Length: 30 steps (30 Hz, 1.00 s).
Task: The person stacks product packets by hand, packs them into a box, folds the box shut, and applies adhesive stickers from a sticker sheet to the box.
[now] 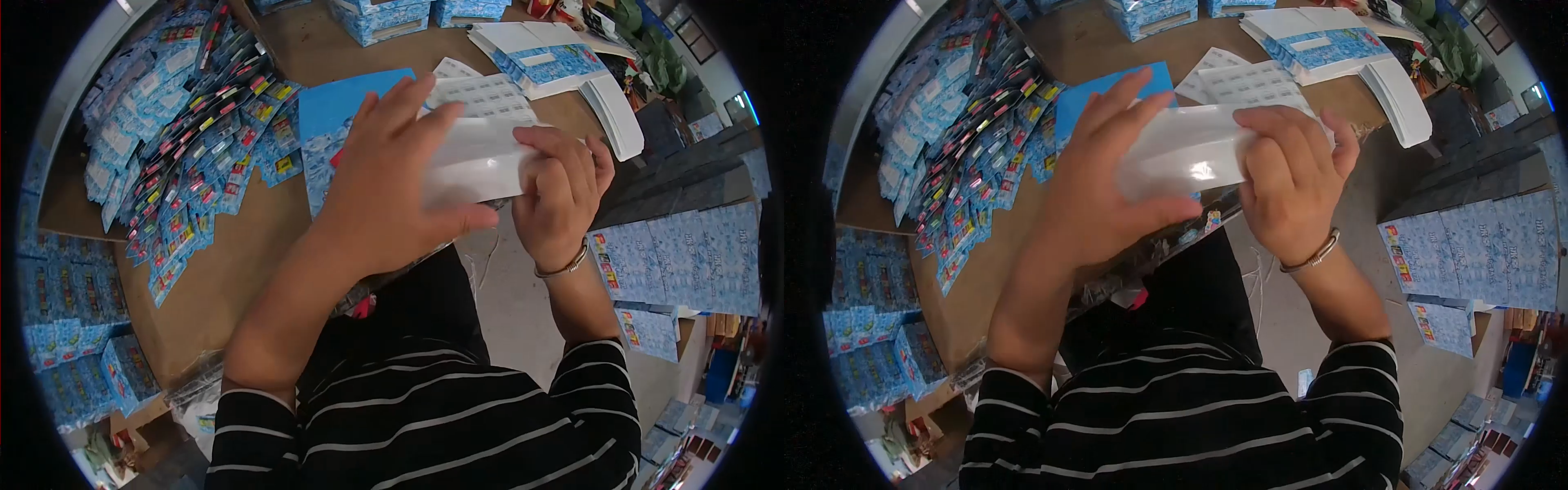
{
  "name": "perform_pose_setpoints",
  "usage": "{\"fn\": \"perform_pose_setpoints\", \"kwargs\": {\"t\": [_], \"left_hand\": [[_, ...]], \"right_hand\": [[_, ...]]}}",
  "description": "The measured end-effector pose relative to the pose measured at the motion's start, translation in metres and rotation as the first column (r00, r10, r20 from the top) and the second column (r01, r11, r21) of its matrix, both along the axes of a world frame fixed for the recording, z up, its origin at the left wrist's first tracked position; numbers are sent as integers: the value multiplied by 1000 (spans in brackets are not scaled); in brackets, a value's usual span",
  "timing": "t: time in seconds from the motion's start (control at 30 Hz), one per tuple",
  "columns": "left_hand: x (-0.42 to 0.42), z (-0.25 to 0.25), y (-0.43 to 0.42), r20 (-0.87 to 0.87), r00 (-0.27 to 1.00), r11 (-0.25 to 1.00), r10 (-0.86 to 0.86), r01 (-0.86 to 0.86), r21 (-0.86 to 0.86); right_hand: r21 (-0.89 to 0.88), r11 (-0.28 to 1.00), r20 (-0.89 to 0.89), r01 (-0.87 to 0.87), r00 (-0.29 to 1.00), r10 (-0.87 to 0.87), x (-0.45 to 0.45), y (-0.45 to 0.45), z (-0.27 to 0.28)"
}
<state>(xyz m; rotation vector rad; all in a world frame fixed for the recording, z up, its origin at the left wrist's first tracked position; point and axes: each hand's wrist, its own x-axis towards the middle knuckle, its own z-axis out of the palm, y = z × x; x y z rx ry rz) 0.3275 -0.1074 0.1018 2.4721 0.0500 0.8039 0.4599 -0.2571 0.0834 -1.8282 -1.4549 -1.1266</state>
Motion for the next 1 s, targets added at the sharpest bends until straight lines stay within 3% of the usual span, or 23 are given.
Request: {"fn": "perform_pose_setpoints", "kwargs": {"t": [0.03,0.1,0.13,0.17,0.2,0.23,0.27,0.3,0.33,0.37,0.4,0.47,0.53,0.57,0.6,0.67,0.73,0.8,0.83,0.87,0.9,0.93,1.0], "left_hand": [[-8,0,-3,-2,1000,1000,9,-9,-2],[-16,-3,-9,114,987,940,116,-146,309],[-19,-8,-8,118,987,943,107,-138,303],[-27,-15,-3,21,995,995,100,-99,-13],[-35,-20,3,-74,995,940,65,-86,-330],[-45,-18,7,-77,995,939,69,-91,-331],[-56,-13,11,-204,978,902,51,-133,-411],[-65,-10,13,-327,945,857,19,-183,-481],[-71,-11,14,-335,942,855,25,-194,-482],[-77,-12,15,-290,957,810,2,-172,-561],[-82,-13,15,-244,970,758,-13,-150,-635],[-88,-20,19,-187,981,691,-47,-103,-716],[-94,-27,23,-123,989,615,-76,-51,-787],[-95,-30,23,-55,995,506,-82,-6,-862],[-96,-33,24,16,997,389,-78,45,-920],[-101,-40,29,38,997,353,-71,61,-934],[-106,-38,25,71,995,317,-69,89,-944],[-114,-22,5,-87,996,632,-3,-66,-772],[-119,-21,1,-83,997,631,2,-66,-773],[-123,-20,-1,84,991,969,106,-84,-232],[-128,-20,-5,276,957,898,90,-198,393],[-133,-23,-12,312,940,870,135,-263,417],[-134,-34,-13,293,940,847,172,-294,444]], "right_hand": [[-42,999,-18,-21,1000,20,-9,-3,3],[-84,996,-30,-29,999,27,-19,-7,14],[-162,986,-55,-48,998,39,-24,-9,23],[-238,969,-84,-70,995,51,-28,-12,26],[-242,968,-87,-67,995,47,-26,-16,24],[-138,945,-404,-297,888,220,-22,-18,20],[35,879,-658,-476,651,379,-19,-18,16],[38,875,-664,-483,642,384,-19,-17,13],[55,845,-791,-531,493,361,-20,-17,10],[80,815,-890,-574,327,318,-22,-16,8],[83,810,-895,-581,314,317,-24,-15,5],[240,765,-953,-598,4,302,-29,-7,2],[357,664,-909,-657,-82,408,-36,2,0],[457,558,-851,-692,-158,500,-39,6,-1],[458,552,-852,-696,-168,495,-43,9,-1],[364,710,-918,-602,-107,381,-50,13,-3],[384,734,-917,-560,-143,371,-50,17,-7],[398,758,-916,-517,-174,362,-50,19,-14],[389,760,-879,-520,36,475,-50,21,-18],[382,761,-788,-524,245,565,-48,23,-22],[480,720,-783,-500,125,609,-50,24,-25],[572,677,-763,-463,3,647,-55,21,-26],[627,619,-773,-472,-474,421,-64,9,-20]]}}
